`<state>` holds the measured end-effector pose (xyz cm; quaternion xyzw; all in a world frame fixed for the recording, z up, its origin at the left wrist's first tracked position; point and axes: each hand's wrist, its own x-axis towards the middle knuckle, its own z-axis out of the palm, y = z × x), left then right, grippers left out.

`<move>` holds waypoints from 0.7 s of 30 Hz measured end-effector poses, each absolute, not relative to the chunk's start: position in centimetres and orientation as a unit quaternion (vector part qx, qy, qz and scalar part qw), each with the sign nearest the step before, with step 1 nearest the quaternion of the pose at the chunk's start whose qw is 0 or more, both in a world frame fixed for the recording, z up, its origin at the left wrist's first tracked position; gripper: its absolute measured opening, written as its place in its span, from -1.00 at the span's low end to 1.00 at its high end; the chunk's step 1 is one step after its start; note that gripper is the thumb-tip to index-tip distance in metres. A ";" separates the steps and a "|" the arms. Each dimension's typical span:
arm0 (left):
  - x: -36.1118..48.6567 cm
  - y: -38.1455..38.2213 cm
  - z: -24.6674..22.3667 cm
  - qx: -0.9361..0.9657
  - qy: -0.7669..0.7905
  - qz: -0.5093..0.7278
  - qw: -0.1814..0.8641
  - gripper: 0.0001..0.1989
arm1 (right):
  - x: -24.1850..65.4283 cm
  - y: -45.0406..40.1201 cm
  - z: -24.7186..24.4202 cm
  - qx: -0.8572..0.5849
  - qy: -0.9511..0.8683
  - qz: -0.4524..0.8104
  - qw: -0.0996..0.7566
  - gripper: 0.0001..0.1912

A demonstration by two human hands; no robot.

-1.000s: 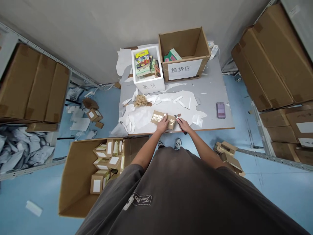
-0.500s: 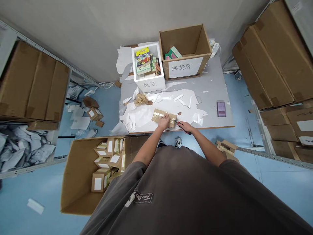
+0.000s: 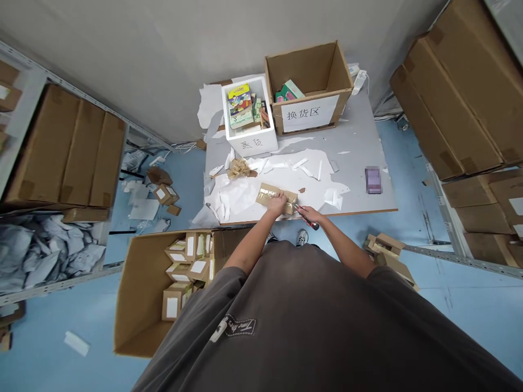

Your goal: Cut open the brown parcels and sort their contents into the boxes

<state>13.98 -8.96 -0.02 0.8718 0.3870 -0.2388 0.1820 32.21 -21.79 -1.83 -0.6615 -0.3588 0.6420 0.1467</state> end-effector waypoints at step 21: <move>13.2 -8.1 -1.9 0.873 0.388 -0.240 0.170 -0.13 | 30.4 -22.6 -3.4 -0.644 -0.343 0.644 0.231 -0.68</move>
